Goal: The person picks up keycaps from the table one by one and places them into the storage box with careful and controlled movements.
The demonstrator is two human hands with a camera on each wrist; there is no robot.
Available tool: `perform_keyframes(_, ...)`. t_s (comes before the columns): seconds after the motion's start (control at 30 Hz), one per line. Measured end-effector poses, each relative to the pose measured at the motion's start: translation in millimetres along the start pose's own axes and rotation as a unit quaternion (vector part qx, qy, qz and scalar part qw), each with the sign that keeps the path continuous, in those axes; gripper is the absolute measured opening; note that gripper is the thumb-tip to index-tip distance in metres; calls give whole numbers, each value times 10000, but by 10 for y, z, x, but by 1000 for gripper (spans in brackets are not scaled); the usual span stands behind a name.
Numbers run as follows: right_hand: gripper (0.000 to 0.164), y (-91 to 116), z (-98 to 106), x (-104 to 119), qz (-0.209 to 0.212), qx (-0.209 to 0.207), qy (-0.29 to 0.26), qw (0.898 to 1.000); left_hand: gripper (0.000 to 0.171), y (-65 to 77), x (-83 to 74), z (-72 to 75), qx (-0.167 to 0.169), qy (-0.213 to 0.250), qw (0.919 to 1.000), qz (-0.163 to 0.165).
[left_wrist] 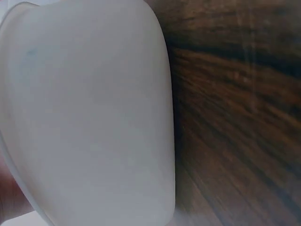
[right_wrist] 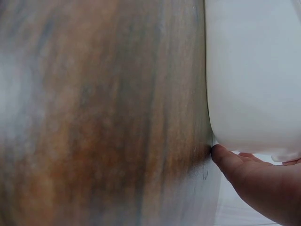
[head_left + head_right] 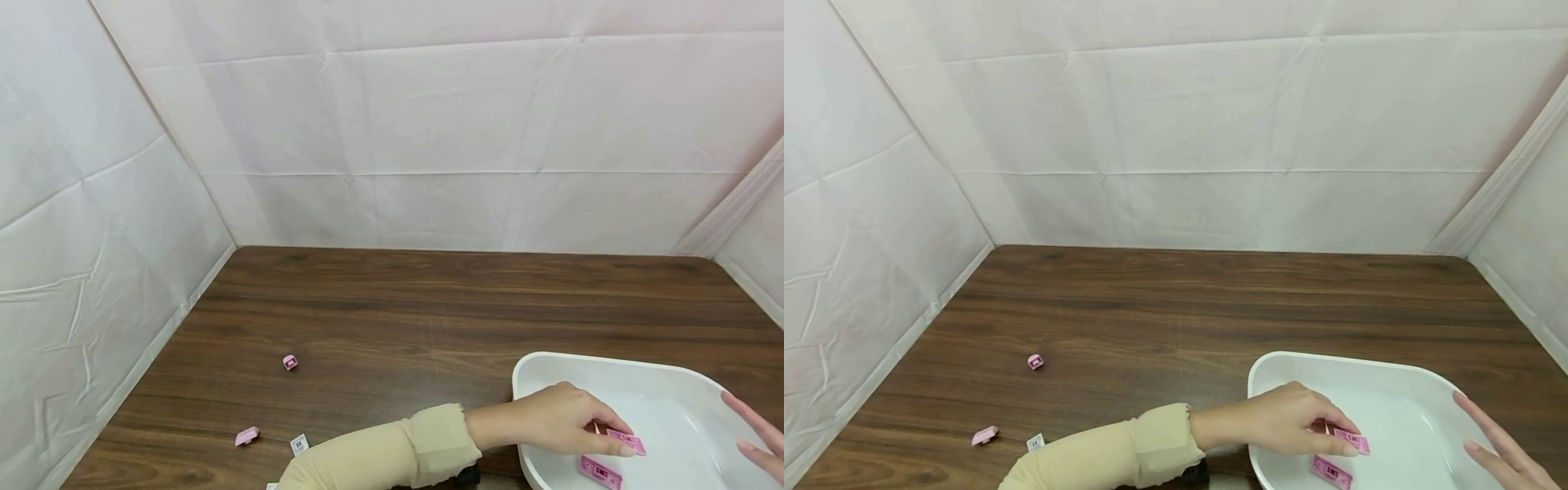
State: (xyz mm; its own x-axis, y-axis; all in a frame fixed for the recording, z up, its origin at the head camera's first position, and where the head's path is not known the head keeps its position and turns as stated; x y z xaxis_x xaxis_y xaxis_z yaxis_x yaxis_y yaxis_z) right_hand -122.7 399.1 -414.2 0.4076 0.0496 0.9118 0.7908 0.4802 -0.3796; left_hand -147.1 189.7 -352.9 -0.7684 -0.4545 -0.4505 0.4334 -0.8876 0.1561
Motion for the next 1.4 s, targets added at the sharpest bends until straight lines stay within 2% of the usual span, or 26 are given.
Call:
perform_keyframes(0.53, 69, 7, -4, -30, -136, 110, -235, 9996, 24, -134, 19, -103, 375, -438, 9977, 352)
perform_keyframes(1.03, 68, 10, -17, -22, -201, 114, -165, 9996, 26, -205, -33, -196, 776, -833, 9932, 226)
perform_keyframes(1.2, 68, 9, -25, -29, -272, 158, -442, 9985, 27, -224, -32, -245, 920, -1059, 9898, 248)
perform_keyframes(1.33, 69, 13, -23, -32, -353, 146, -306, 9988, 24, -232, -20, -279, 978, -1120, 9882, 355)
perform_keyframes(1.4, 69, 16, -14, -27, -366, 82, -8, 9993, 23, -234, -15, -297, 1017, -1164, 9871, 426)
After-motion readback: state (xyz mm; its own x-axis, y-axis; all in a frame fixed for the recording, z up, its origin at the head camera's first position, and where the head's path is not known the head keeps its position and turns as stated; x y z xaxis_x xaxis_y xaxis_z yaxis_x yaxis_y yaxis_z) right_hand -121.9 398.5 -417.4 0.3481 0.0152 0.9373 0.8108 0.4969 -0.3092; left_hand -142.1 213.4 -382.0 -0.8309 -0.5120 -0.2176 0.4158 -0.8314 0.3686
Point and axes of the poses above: each hand's wrist, its own y-axis away from the middle knuckle, its own z-axis out of the back of the hand, x = y × z, the point moved 8 cm from there along -y, towards the middle knuckle, and after that the axes turned 6 degrees about x, right-handed, at the moved point
